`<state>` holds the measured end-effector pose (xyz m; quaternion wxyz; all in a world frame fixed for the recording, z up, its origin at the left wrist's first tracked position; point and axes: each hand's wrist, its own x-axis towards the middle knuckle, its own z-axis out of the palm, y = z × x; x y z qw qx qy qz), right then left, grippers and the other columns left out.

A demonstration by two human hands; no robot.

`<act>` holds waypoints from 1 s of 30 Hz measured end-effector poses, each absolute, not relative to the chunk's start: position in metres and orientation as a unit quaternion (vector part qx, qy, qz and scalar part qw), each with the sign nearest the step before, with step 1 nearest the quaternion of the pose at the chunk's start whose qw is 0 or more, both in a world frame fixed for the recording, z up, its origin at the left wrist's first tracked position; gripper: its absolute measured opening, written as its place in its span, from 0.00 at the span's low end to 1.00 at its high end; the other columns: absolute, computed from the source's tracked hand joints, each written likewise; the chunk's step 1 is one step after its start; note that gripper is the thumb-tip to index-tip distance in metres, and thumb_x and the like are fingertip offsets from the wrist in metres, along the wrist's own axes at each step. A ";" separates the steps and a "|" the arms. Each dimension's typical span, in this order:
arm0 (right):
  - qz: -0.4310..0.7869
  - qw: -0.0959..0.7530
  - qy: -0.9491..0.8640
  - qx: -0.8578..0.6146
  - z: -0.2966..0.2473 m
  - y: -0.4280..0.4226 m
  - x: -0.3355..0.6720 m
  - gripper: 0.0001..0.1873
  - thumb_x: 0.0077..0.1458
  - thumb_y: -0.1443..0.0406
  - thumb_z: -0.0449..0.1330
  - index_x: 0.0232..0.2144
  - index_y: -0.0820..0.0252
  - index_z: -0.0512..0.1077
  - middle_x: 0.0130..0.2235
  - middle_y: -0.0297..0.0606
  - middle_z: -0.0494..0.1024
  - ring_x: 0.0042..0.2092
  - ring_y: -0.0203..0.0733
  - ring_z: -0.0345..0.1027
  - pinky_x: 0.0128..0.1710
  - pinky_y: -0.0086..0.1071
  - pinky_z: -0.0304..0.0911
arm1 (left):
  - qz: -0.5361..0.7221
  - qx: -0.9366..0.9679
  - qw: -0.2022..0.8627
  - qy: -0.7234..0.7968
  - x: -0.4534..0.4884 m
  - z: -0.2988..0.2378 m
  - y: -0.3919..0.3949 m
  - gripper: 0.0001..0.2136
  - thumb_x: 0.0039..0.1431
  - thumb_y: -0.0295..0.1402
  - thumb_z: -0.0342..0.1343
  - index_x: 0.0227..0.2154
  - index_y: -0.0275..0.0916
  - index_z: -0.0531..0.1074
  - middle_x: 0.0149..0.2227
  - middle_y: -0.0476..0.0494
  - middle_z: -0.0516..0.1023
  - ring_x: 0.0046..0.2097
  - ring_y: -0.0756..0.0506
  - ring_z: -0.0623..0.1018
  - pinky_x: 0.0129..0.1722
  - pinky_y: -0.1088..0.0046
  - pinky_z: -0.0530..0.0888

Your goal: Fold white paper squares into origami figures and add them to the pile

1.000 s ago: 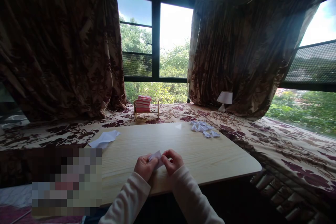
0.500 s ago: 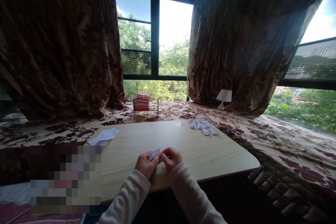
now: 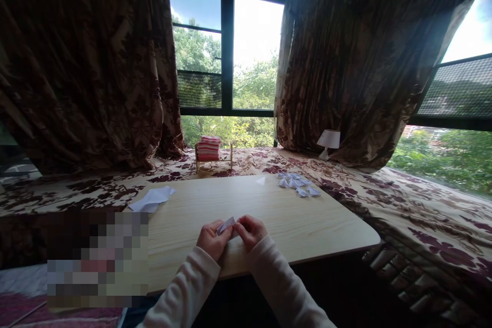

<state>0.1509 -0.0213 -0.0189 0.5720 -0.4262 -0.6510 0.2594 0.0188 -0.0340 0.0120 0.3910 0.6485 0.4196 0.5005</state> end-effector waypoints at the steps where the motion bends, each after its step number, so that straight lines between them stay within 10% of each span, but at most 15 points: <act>1: 0.251 0.570 -0.655 -0.429 -0.018 -0.022 0.152 0.09 0.47 0.62 0.55 0.20 0.62 0.67 0.19 0.31 0.67 0.22 0.32 0.59 0.22 0.25 0.57 | 0.499 0.649 0.393 0.419 0.019 0.013 -0.034 0.12 0.45 0.38 0.55 0.16 0.34 0.70 0.18 0.51 0.63 0.23 0.52 0.62 0.23 0.77 0.59; 30: 0.205 0.605 -0.645 -0.420 -0.013 -0.025 0.144 0.02 0.39 0.68 0.56 0.21 0.60 0.68 0.23 0.31 0.65 0.22 0.30 0.60 0.16 0.21 0.51 | 0.519 0.596 0.430 0.435 0.011 0.010 -0.028 0.16 0.46 0.43 0.54 0.20 0.31 0.73 0.18 0.47 0.70 0.23 0.50 0.67 0.23 0.76 0.61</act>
